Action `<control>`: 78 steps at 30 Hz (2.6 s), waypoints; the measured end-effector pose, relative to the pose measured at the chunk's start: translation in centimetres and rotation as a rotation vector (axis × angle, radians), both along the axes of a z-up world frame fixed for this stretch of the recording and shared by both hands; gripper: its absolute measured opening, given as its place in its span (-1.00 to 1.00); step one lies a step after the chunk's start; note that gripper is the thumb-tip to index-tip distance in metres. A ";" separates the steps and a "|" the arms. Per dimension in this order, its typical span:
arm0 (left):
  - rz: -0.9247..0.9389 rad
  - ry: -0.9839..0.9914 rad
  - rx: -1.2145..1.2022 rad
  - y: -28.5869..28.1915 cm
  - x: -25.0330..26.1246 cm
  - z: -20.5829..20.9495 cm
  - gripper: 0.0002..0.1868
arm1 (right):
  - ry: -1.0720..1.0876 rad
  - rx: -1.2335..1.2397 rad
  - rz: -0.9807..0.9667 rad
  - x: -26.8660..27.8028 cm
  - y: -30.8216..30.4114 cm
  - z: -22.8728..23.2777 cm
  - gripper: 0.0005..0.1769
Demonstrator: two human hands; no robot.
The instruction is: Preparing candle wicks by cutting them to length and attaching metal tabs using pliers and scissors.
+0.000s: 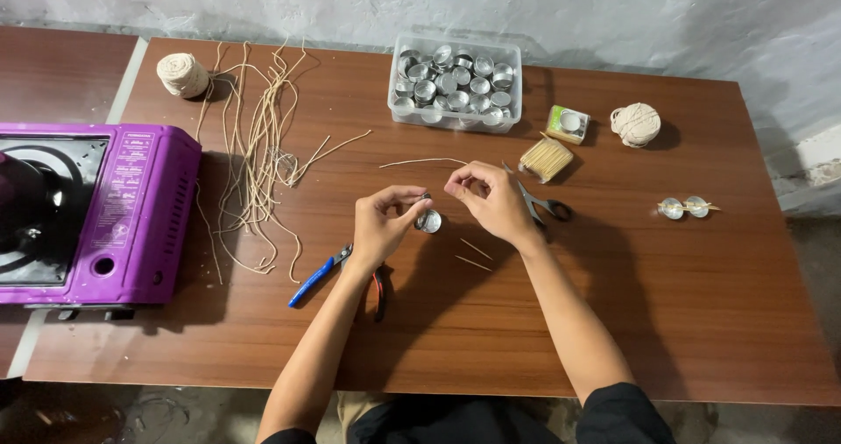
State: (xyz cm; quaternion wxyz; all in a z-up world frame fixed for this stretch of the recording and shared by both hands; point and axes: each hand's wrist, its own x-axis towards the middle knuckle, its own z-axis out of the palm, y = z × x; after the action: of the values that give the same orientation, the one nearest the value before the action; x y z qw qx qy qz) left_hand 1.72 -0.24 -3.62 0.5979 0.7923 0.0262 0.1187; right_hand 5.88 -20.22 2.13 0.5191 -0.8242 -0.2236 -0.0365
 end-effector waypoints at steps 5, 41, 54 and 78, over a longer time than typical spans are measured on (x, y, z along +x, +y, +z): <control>-0.015 0.029 0.003 0.0 -0.2 0.4 -0.75 | -0.040 -0.027 0.002 0.2 -0.2 -0.3 -0.98; -0.189 0.053 0.061 1.1 -0.7 1.3 -0.80 | -0.200 -0.117 0.052 0.2 -0.7 0.0 -0.89; 0.029 0.123 0.424 5.7 2.3 -1.9 -0.80 | -0.109 -0.505 -0.125 0.0 -7.2 -7.6 -0.89; -0.221 0.393 0.700 -7.8 -23.0 15.7 -0.86 | 0.023 -0.622 -0.025 -5.8 -6.2 -9.2 -0.84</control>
State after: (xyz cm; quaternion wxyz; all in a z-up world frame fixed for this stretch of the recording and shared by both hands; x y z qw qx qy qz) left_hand -21.31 -7.99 12.09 0.2852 0.9534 0.0127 -0.0979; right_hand 0.05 -26.47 -7.03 0.2441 -0.9464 -0.2081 0.0369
